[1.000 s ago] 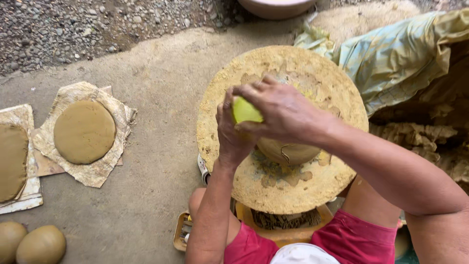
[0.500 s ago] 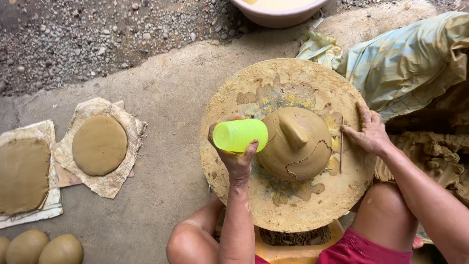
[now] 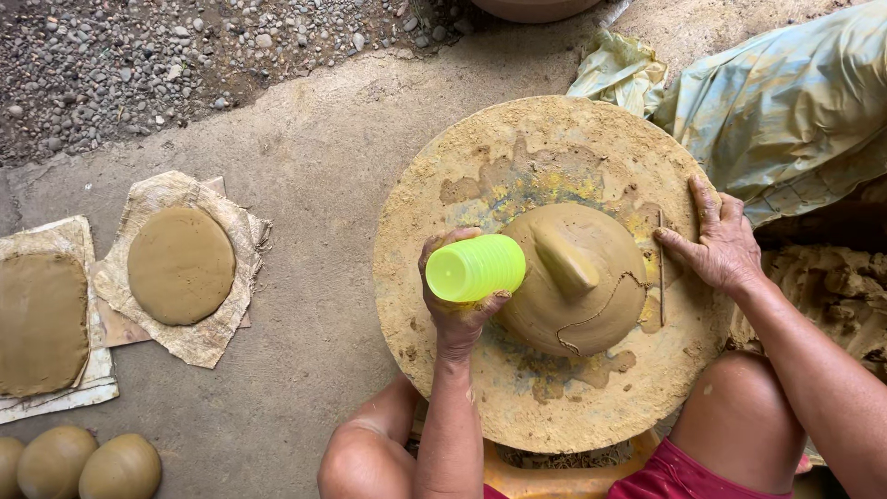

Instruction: The person shapes and carves a clay piece on a pottery wheel. They use a wire-like tool to carve lines into the clay surface and a yellow plastic cup to apply water and smooth the clay, then clean and organize their tools in a container.

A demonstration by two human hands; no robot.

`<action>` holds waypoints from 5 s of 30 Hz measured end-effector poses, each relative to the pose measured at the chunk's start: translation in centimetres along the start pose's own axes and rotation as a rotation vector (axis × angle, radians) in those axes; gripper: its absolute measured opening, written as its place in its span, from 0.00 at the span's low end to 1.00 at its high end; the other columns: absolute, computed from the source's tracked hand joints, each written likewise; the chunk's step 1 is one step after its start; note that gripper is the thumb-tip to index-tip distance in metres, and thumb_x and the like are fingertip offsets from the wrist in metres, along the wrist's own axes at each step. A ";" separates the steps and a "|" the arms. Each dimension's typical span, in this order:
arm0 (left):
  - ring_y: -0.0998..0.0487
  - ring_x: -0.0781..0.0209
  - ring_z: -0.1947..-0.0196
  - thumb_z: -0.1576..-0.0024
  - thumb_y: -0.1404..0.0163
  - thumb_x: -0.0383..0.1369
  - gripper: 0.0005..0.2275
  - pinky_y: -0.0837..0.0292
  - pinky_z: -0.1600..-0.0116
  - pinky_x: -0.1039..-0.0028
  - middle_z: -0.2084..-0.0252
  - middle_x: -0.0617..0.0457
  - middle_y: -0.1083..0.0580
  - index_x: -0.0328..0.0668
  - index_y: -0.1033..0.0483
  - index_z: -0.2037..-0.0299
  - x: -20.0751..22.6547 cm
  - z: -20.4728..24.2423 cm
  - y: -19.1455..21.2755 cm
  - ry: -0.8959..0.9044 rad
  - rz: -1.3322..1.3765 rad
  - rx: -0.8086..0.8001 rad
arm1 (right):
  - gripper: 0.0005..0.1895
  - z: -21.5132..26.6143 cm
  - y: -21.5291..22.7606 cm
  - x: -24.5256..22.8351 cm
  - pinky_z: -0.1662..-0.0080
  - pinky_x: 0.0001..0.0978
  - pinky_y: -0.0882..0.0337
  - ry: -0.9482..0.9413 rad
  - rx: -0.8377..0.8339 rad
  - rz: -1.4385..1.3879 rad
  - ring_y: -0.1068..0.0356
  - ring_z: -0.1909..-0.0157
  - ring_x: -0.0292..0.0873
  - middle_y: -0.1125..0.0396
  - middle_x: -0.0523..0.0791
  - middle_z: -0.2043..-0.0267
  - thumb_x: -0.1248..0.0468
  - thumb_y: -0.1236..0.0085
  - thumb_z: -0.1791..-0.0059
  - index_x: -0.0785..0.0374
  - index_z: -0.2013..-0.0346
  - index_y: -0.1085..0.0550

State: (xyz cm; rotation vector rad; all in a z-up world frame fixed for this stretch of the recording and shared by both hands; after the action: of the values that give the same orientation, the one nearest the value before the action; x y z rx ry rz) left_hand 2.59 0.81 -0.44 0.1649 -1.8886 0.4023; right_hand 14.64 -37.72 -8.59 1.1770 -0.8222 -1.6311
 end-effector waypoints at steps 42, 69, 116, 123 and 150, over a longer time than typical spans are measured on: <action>0.27 0.51 0.35 0.58 0.29 0.26 0.44 0.27 0.28 0.57 0.34 0.46 0.32 0.43 0.43 0.30 0.3 -2.4 0.3 0.230 0.079 -0.194 | 0.57 0.5 0.4 -0.4 0.31 0.48 0.43 0.028 0.017 -0.021 0.50 0.27 0.56 0.52 0.54 0.30 0.29 0.46 0.58 0.39 0.20 0.55; 0.26 0.51 0.39 0.55 0.33 0.24 0.37 0.26 0.30 0.56 0.41 0.44 0.28 0.46 0.43 0.37 0.8 -1.6 -1.0 0.015 -0.001 -0.002 | 0.56 0.5 0.3 -0.5 0.32 0.48 0.42 0.040 0.044 -0.049 0.48 0.28 0.57 0.51 0.53 0.30 0.31 0.43 0.59 0.40 0.21 0.53; 0.26 0.51 0.40 0.51 0.31 0.31 0.34 0.26 0.33 0.55 0.42 0.44 0.28 0.46 0.39 0.37 0.6 -3.6 -0.2 0.134 0.279 -0.030 | 0.59 0.8 0.0 -0.1 0.31 0.51 0.43 -0.045 -0.016 -0.028 0.51 0.26 0.56 0.55 0.54 0.28 0.28 0.46 0.60 0.36 0.20 0.58; 0.24 0.52 0.36 0.49 0.31 0.40 0.30 0.23 0.32 0.54 0.39 0.48 0.27 0.48 0.31 0.37 2.3 -6.2 5.0 0.019 0.750 0.261 | 0.58 0.6 -0.8 1.4 0.32 0.53 0.41 -0.053 -0.045 -0.016 0.49 0.27 0.57 0.52 0.56 0.31 0.30 0.46 0.59 0.37 0.20 0.58; 0.47 0.45 0.22 0.40 0.45 0.52 0.35 0.42 0.24 0.48 0.21 0.45 0.45 0.57 0.46 0.25 5.7 -11.4 1.3 0.154 -0.949 -0.007 | 0.46 7.8 14.6 -15.8 0.31 0.43 0.29 0.651 0.028 -1.445 0.35 0.34 0.43 0.37 0.45 0.40 0.71 0.24 0.58 0.56 0.32 0.41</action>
State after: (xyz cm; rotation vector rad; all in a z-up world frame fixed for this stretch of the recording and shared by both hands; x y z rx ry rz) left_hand 10.31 6.56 8.05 0.9454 -1.4576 -0.2376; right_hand 13.25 -27.89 12.06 2.3884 0.6463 -1.9763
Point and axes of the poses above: each hand's wrist, its own z-axis away from the middle knuckle, its own y-axis out of the back of the hand, x = y × z, the point moved 3 cm from there along -z, towards the middle knuckle
